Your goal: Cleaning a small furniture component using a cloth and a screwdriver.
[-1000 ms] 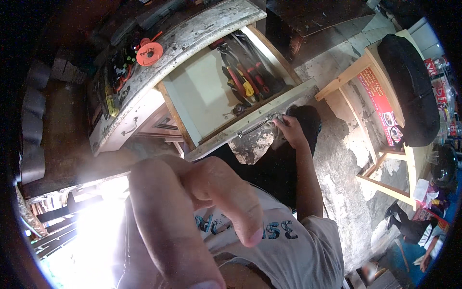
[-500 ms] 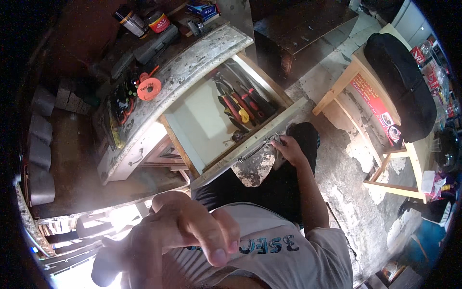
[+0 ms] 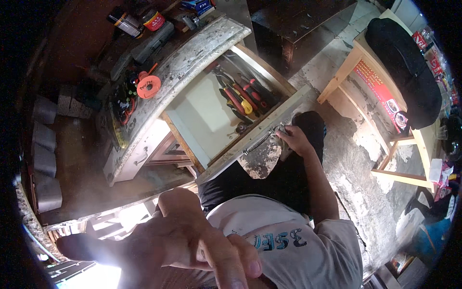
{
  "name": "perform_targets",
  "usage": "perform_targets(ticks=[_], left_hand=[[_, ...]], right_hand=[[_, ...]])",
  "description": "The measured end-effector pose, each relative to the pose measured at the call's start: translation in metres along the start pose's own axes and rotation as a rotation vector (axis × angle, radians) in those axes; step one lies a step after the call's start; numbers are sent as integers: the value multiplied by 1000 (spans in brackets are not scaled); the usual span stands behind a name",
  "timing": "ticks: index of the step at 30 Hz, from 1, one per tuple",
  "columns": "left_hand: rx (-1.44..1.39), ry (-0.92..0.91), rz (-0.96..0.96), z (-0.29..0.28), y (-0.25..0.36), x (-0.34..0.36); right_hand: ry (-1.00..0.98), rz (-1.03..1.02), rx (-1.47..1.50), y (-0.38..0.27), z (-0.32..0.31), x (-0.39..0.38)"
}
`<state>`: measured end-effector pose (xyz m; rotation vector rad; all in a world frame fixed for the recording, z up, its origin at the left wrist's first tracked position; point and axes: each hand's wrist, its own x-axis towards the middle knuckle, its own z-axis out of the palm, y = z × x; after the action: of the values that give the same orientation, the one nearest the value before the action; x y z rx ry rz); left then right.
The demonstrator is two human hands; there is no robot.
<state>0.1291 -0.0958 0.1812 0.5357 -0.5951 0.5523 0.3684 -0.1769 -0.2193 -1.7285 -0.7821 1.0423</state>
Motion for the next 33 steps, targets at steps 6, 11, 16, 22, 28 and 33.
perform_targets(ticks=[6, 11, 16, 22, 28, 33], left_hand=[[532, -73, -150, -25, 15, -3], [1046, -198, -256, -41, 25, 2], [1454, -552, -257, -19, 31, 22], [1225, -396, 6, -23, 27, 21], [1036, -216, 221, -33, 29, 7], [747, -64, 181, -31, 33, -5]], right_hand=[[24, -5, 58, 11, -4, -7], [-14, -6, 59, -13, 6, -10], [12, 3, 33, 4, -1, -8], [27, 13, -15, 6, 2, -6], [33, -24, -10, -1, -3, -8], [41, -36, -4, -6, -7, -13]])
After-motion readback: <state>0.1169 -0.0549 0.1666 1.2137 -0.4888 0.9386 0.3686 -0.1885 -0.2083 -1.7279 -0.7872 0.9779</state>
